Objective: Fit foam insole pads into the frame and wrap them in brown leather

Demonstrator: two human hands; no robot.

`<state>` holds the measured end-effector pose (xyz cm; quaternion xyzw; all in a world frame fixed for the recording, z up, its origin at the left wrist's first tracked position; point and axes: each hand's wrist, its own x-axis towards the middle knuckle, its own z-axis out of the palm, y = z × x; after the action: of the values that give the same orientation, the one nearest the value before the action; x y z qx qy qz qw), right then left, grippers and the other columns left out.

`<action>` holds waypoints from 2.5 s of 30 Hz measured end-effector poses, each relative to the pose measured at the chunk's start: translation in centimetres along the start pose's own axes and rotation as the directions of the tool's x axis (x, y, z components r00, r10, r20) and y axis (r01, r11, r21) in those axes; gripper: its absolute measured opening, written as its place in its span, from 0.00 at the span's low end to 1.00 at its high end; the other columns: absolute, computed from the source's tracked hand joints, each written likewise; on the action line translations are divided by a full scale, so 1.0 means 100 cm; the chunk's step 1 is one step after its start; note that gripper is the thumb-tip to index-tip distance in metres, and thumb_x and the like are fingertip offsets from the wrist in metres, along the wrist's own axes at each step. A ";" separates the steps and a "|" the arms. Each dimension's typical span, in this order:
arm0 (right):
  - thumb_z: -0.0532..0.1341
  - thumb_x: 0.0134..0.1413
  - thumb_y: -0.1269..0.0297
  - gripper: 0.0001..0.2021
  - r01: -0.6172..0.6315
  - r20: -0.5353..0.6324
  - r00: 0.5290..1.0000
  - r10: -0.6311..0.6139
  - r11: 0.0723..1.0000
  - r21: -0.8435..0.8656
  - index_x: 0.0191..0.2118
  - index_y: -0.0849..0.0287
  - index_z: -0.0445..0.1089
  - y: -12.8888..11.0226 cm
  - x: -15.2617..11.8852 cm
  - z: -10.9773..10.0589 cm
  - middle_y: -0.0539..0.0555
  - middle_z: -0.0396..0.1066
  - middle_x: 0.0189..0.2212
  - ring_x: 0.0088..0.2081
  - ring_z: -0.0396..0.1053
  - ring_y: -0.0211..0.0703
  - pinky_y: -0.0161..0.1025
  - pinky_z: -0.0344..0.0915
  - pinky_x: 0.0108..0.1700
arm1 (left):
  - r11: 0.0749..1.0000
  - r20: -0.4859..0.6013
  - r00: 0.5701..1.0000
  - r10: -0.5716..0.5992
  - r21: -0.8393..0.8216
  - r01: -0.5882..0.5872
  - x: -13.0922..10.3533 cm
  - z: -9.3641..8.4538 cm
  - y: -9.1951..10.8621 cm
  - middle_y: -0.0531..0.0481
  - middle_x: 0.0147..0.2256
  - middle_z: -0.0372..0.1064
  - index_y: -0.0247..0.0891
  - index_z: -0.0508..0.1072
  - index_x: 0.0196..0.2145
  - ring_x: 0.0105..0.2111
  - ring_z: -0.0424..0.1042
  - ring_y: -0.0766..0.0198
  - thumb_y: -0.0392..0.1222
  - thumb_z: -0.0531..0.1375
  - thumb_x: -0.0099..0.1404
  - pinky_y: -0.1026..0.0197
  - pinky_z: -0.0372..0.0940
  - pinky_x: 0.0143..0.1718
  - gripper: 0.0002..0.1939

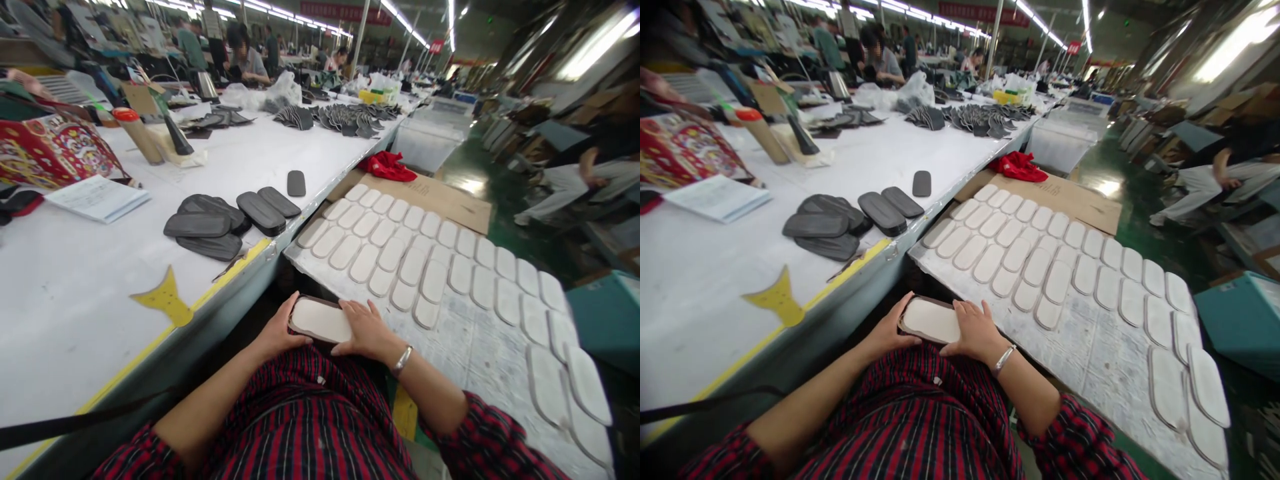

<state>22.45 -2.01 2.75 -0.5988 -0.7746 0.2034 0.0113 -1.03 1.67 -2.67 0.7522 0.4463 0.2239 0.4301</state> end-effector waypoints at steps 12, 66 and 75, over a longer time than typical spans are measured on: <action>0.64 0.25 0.38 0.53 -0.004 0.043 0.999 0.005 1.000 -0.016 0.57 0.68 0.52 -0.024 0.042 0.004 0.69 0.58 0.53 0.54 0.54 0.59 0.58 0.37 0.57 | 0.943 -0.001 0.997 -0.076 -0.326 0.072 0.004 -0.003 0.002 0.42 0.55 0.54 0.38 0.47 0.59 0.53 0.58 0.55 0.46 0.65 0.50 0.53 0.54 0.54 0.44; 0.55 0.53 0.52 0.30 -0.023 0.137 0.974 -0.177 0.532 0.846 0.57 0.62 0.52 -0.105 -0.054 0.023 0.62 0.61 0.52 0.48 0.65 0.46 0.43 0.63 0.49 | 0.406 0.018 0.828 0.560 0.866 -0.293 -0.144 -0.113 -0.016 0.48 0.53 0.62 0.39 0.60 0.54 0.53 0.60 0.58 0.34 0.46 0.64 0.53 0.57 0.54 0.21; 0.56 0.53 0.54 0.16 0.238 -0.230 0.868 0.439 0.038 0.971 0.43 0.61 0.63 -0.068 -0.061 -0.015 0.54 0.69 0.36 0.34 0.68 0.41 0.37 0.66 0.35 | 0.257 0.254 0.459 0.851 0.562 -0.786 -0.047 0.018 0.085 0.46 0.54 0.59 0.40 0.54 0.57 0.57 0.53 0.56 0.40 0.53 0.63 0.52 0.51 0.56 0.24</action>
<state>18.28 -8.63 7.75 -0.5052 -0.3370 0.5258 0.5956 2.01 -5.18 3.79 0.9533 0.0576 0.2938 -0.0406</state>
